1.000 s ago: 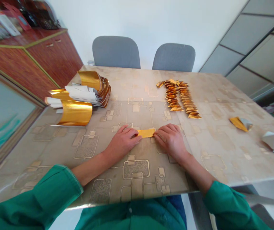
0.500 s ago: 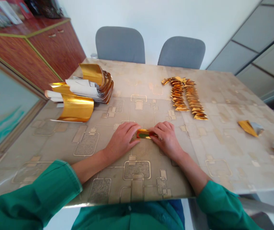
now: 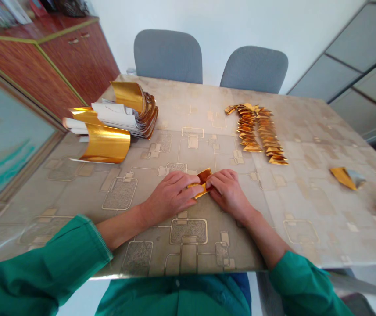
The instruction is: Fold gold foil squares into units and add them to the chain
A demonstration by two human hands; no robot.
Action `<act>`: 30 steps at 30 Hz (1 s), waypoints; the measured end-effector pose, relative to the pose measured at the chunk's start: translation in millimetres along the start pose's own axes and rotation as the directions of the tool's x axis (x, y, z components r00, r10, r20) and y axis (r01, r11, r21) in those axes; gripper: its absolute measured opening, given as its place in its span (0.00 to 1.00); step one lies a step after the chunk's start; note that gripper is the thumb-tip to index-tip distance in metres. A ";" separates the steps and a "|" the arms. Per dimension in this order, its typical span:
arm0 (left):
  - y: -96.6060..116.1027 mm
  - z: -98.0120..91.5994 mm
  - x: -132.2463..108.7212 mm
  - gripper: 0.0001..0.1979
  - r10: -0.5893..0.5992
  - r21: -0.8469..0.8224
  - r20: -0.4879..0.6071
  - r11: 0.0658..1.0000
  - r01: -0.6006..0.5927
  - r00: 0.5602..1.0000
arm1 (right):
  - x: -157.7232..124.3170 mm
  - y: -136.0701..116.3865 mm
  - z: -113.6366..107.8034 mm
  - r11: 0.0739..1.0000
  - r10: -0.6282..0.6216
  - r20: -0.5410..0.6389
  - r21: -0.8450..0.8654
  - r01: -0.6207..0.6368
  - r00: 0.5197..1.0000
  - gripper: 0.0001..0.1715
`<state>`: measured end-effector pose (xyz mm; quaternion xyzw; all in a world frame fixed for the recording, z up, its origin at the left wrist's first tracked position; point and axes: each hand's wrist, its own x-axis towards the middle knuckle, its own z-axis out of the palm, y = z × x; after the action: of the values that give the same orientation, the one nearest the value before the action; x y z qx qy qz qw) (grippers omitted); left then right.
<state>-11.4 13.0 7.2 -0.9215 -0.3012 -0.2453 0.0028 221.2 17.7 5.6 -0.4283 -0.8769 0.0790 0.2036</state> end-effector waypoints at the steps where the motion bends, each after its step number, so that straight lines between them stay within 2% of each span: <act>1: -0.1 0.1 -0.1 0.10 0.010 -0.014 0.021 1.000 -0.010 1.000 | -0.1 0.0 -0.4 1.000 -0.002 0.004 0.010 0.002 1.000 0.08; 3: -0.7 1.2 0.3 0.07 -0.011 -0.038 0.065 0.999 0.013 0.998 | -0.1 -0.2 -2.2 1.000 -0.007 0.019 0.024 0.006 1.000 0.08; 7: -2.5 5.1 1.6 0.07 -0.072 -0.091 0.112 0.993 0.082 0.991 | -0.3 0.0 -6.8 0.999 -0.032 0.060 0.029 0.030 0.998 0.04; 14: -7.3 7.4 -0.7 0.06 -0.086 -0.028 0.062 0.996 0.088 0.994 | -2.7 2.6 -9.4 0.994 -0.061 0.079 0.099 0.053 0.995 0.03; 21: -2.4 -0.9 1.2 0.03 -0.180 -0.052 0.119 0.981 0.188 0.976 | -4.0 7.7 -11.8 0.988 -0.057 0.055 0.146 0.048 0.997 0.07; 23: 1.2 -2.3 1.6 0.08 -0.211 -0.075 0.137 0.972 0.222 0.968 | -3.7 7.6 -10.3 0.986 -0.065 0.050 0.155 0.056 0.997 0.08; 30: 2.9 -2.2 0.4 0.08 -0.251 -0.092 0.119 0.961 0.262 0.961 | -2.8 7.3 -10.8 0.973 -0.028 0.058 0.230 0.014 0.998 0.07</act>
<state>-10.5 10.5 9.8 -0.8852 -0.4044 -0.2100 -0.0942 232.6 19.7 12.2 -0.3900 -0.8721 0.1907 0.2256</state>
